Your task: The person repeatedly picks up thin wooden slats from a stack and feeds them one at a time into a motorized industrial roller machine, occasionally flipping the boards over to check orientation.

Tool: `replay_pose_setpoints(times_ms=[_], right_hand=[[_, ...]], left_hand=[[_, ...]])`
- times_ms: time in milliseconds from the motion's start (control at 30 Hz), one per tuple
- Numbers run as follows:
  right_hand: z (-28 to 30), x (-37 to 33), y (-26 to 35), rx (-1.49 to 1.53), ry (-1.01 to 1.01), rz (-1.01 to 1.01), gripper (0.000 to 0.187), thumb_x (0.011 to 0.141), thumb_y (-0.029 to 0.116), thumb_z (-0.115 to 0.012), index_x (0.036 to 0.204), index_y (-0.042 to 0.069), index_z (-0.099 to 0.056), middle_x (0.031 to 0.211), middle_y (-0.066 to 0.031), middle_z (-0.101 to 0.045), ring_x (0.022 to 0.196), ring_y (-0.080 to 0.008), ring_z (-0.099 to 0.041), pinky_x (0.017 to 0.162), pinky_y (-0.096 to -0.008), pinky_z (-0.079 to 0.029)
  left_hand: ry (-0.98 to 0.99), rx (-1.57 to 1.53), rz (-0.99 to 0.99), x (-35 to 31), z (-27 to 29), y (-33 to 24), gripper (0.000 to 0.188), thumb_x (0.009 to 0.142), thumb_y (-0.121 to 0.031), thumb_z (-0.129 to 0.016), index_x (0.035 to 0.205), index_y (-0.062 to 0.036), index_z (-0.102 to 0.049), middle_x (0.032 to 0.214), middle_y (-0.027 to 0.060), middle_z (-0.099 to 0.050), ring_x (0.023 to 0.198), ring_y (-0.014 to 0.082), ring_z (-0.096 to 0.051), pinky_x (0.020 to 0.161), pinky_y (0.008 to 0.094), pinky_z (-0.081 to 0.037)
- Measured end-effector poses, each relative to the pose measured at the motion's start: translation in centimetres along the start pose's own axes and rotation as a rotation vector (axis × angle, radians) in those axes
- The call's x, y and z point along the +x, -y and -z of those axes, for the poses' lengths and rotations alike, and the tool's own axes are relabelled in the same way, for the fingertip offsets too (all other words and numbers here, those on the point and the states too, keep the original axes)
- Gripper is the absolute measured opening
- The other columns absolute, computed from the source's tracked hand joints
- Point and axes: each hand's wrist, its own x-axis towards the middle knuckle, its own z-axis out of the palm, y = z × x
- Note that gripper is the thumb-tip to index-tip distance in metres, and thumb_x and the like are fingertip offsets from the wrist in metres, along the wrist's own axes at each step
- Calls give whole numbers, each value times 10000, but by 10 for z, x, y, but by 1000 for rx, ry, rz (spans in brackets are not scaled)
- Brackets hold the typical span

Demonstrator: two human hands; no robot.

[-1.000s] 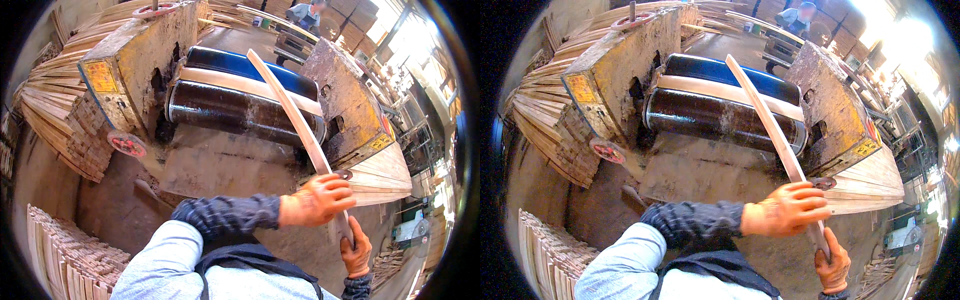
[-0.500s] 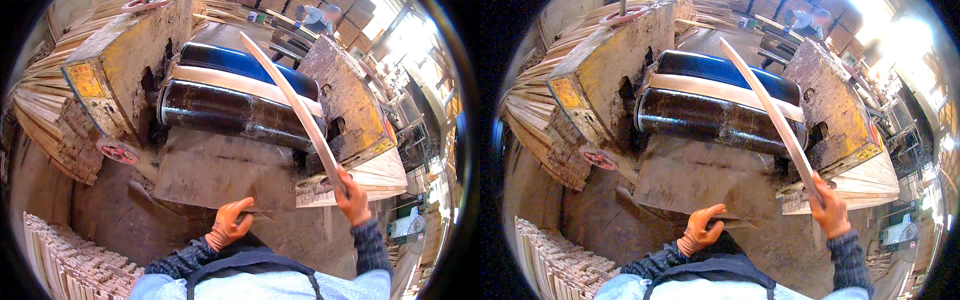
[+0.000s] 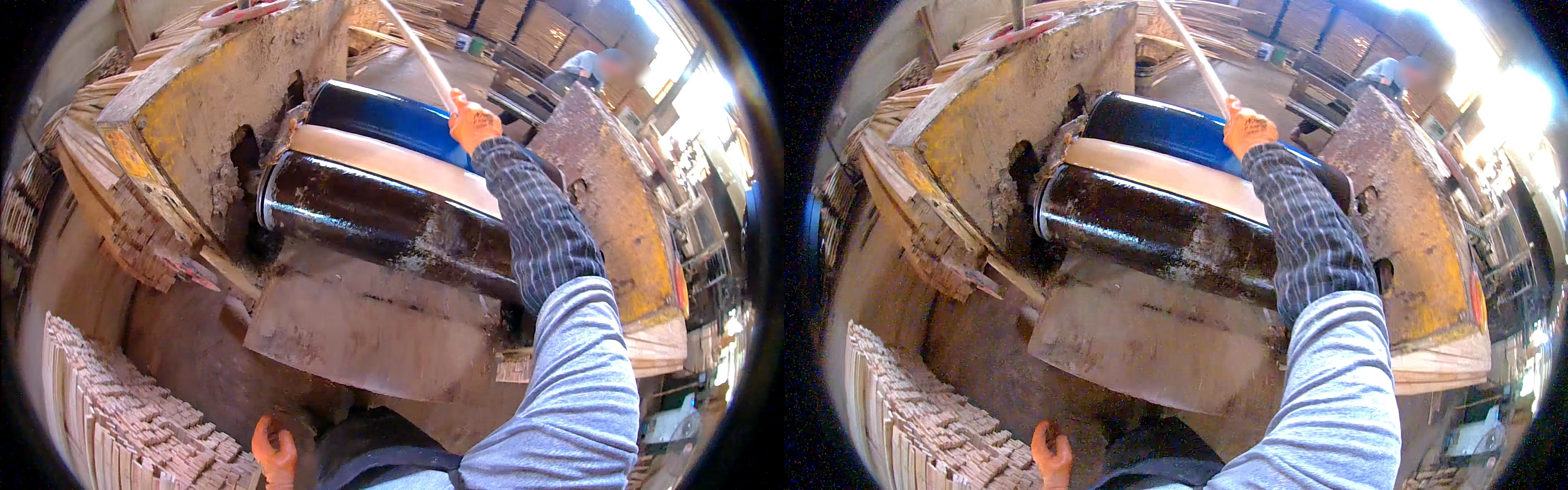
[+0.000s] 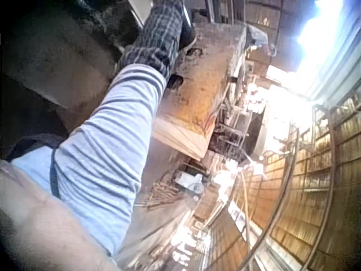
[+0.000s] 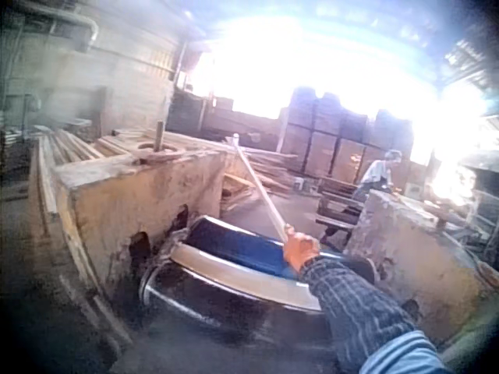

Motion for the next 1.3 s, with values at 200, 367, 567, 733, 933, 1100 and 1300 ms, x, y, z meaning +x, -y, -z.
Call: replay_pose_setpoints(times_ms=[200, 367, 567, 733, 933, 1100, 1300], right_hand=[[4, 19, 3, 47, 103, -19, 460, 967, 262, -587, 1407, 131, -561, 1103, -183, -751, 1017, -366, -738, 851, -487, -595], [77, -65, -7, 127, 255, -29, 438, 940, 275, -621, 1354, 133, -593, 1129, -225, -734, 1085, -413, -704, 937, -510, -544], [168, -250, -40, 169, 186, 43, 500, 978, 332, -595, 1448, 164, -567, 1223, -217, -713, 1120, -419, -680, 963, -497, -531], [230, -405, -12, 1012, 382, -601, 495, 1034, 164, -570, 1526, 141, -514, 1120, -116, -722, 823, -178, -695, 695, -329, -575], [300, -518, 68, 1513, 389, -861, 470, 1062, 286, -566, 1495, 119, -493, 977, -68, -692, 558, -113, -617, 452, -257, -500], [326, -554, 83, 2038, 439, -983, 556, 998, 224, -691, 1497, 146, -460, 977, -45, -681, 605, -55, -606, 431, -196, -440], [316, -511, 29, 2171, 569, -866, 513, 970, 85, -618, 1449, 22, -446, 1236, -228, -660, 956, -277, -737, 777, -376, -665]], left_hand=[[-25, 35, -51, -26, -24, -25, 484, 849, -74, -688, 1312, 41, -607, 1121, 165, -712, 987, 249, -697, 879, 373, -561], [89, -157, -80, -19, -28, -77, 477, 864, -114, -702, 1307, 41, -621, 1123, 168, -710, 997, 244, -692, 919, 374, -546], [379, -238, -271, -25, -24, -79, 431, 926, -81, -679, 1339, 26, -618, 1206, 148, -712, 1108, 230, -682, 993, 359, -532], [656, -315, -467, -65, -38, -96, 427, 917, -72, -689, 1329, 16, -625, 1194, 178, -732, 1114, 266, -711, 1001, 370, -538], [871, -438, -650, -136, -60, -141, 554, 931, -48, -708, 1446, 30, -520, 1358, 190, -648, 1250, 267, -642, 1084, 387, -497], [852, -449, -772, -181, -54, -164, 610, 920, -60, -731, 1474, 31, -492, 1400, 203, -614, 1267, 274, -625, 1094, 391, -489], [792, -398, -557, -186, -52, -111, 581, 924, -70, -721, 1456, 28, -507, 1371, 207, -634, 1260, 278, -632, 1083, 393, -497]])
